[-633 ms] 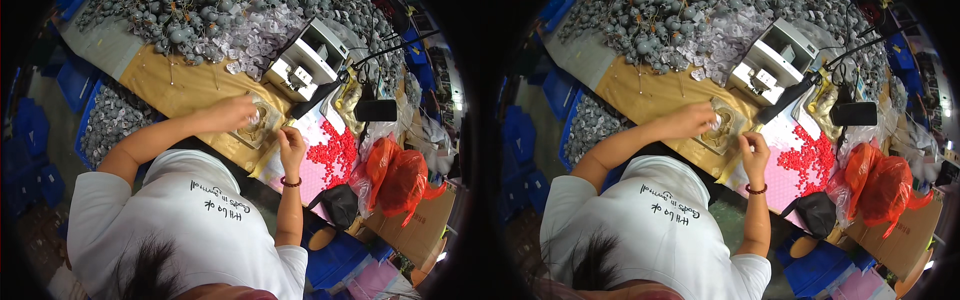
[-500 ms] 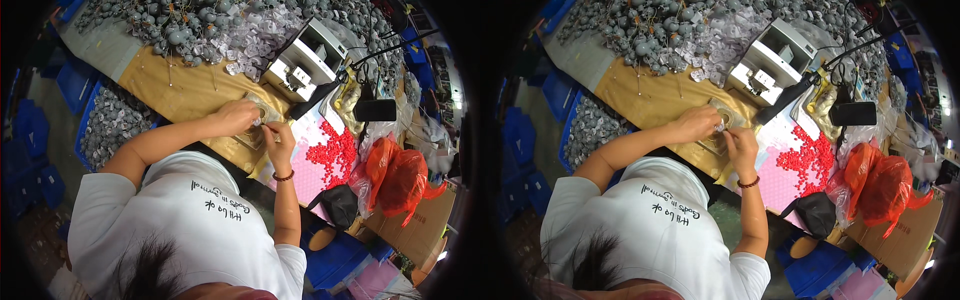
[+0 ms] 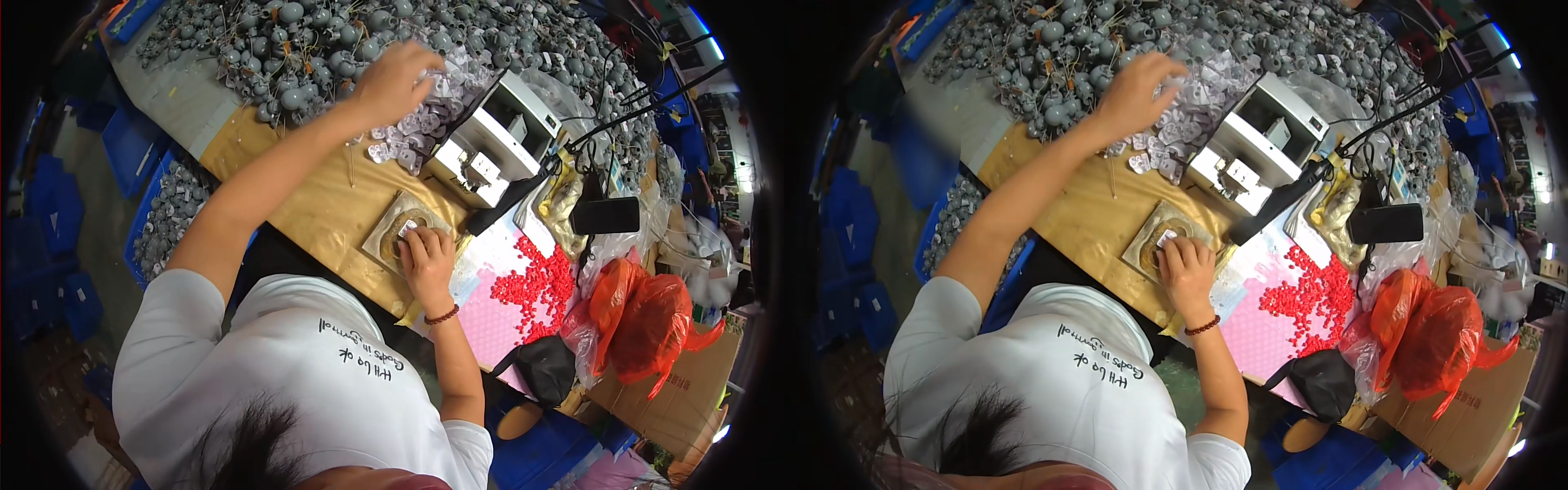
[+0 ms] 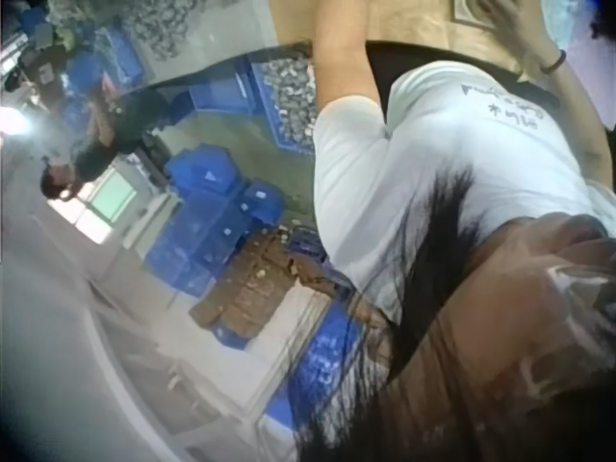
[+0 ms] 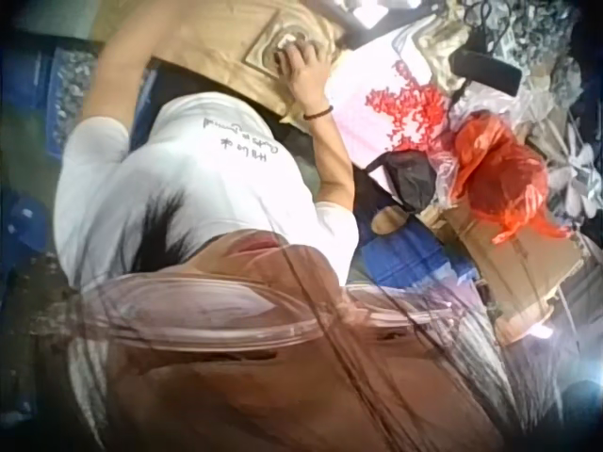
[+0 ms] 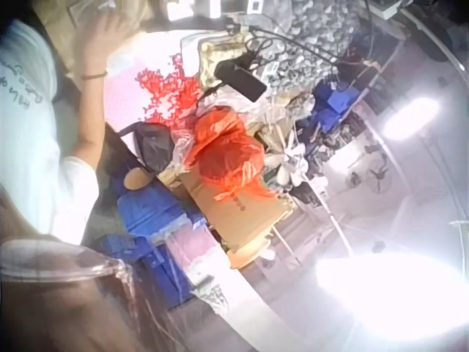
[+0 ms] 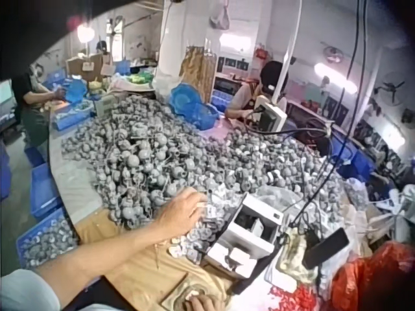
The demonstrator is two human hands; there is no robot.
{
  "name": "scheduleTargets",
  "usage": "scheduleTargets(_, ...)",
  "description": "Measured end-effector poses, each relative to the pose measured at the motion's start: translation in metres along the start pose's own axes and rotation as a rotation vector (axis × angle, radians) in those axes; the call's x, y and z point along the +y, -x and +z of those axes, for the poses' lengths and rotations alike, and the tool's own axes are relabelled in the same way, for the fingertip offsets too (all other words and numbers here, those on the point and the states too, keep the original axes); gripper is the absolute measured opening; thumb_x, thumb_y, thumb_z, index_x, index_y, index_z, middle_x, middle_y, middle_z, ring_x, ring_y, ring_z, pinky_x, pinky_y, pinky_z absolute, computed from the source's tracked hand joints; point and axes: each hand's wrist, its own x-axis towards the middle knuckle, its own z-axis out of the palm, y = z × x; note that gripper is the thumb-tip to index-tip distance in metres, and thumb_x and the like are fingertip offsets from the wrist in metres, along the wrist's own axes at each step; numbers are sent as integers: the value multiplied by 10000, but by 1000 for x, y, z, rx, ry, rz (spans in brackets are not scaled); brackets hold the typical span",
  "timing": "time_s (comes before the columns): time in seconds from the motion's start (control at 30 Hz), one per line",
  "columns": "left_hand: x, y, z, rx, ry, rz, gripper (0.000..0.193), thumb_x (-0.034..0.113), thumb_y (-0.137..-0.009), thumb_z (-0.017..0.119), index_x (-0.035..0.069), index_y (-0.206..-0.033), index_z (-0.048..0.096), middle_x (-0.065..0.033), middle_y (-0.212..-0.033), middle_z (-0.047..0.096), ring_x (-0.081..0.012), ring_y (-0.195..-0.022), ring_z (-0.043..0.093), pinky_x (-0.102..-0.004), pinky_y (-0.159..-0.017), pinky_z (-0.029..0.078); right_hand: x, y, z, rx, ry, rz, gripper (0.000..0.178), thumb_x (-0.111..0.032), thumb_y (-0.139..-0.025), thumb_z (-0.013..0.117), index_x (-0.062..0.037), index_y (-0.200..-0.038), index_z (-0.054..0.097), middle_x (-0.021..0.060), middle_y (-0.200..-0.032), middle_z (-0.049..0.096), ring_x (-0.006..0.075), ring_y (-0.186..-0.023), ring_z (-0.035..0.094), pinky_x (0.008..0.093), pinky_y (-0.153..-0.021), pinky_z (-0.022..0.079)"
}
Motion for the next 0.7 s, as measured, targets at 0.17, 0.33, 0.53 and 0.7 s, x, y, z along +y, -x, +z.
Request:
scheduleTargets(0.17, -74, -72, 39, 17, -130, -90, 175, 202, -879, 622, 114, -1018, 682, -121, -1004, 632, -326, -1016, 599, -438, -863, 495, 2, 5, 11, 55, -63, 65, 220, -18, -756, 753, -57, -959, 678, 79, -975, 640, 298, -943, 586, 406, -811, 459)
scheduleTargets(0.33, -87, -118, 87, -190, -418, -230, 291, 307, -827, 647, 138, -1061, 685, -109, -1131, 614, -329, -1136, 548, -486, -928, 491, 1, 9, 8, 92, -186, 194, 270, -13, -785, 759, -33, -1034, 655, 144, -1059, 621, 327, -971, 587, 404, -833, 488)
scheduleTargets(0.53, -123, -137, 118, -147, -541, -305, 392, 345, -838, 664, 179, -1194, 660, -119, -1235, 575, -371, -1198, 486, -545, -967, 454, 6, 22, -6, 126, -385, 335, 254, 13, -838, 716, 7, -1079, 634, 182, -1114, 591, 298, -932, 627, 352, -768, 532)
scheduleTargets(0.7, -121, -149, 102, -257, -298, -254, 270, 350, -877, 635, 125, -1003, 717, -70, -930, 713, -302, -957, 630, -462, -894, 482, 5, 9, -27, 145, -476, 370, 190, 33, -858, 680, 18, -1043, 641, 171, -1041, 627, 270, -866, 652, 326, -722, 531)
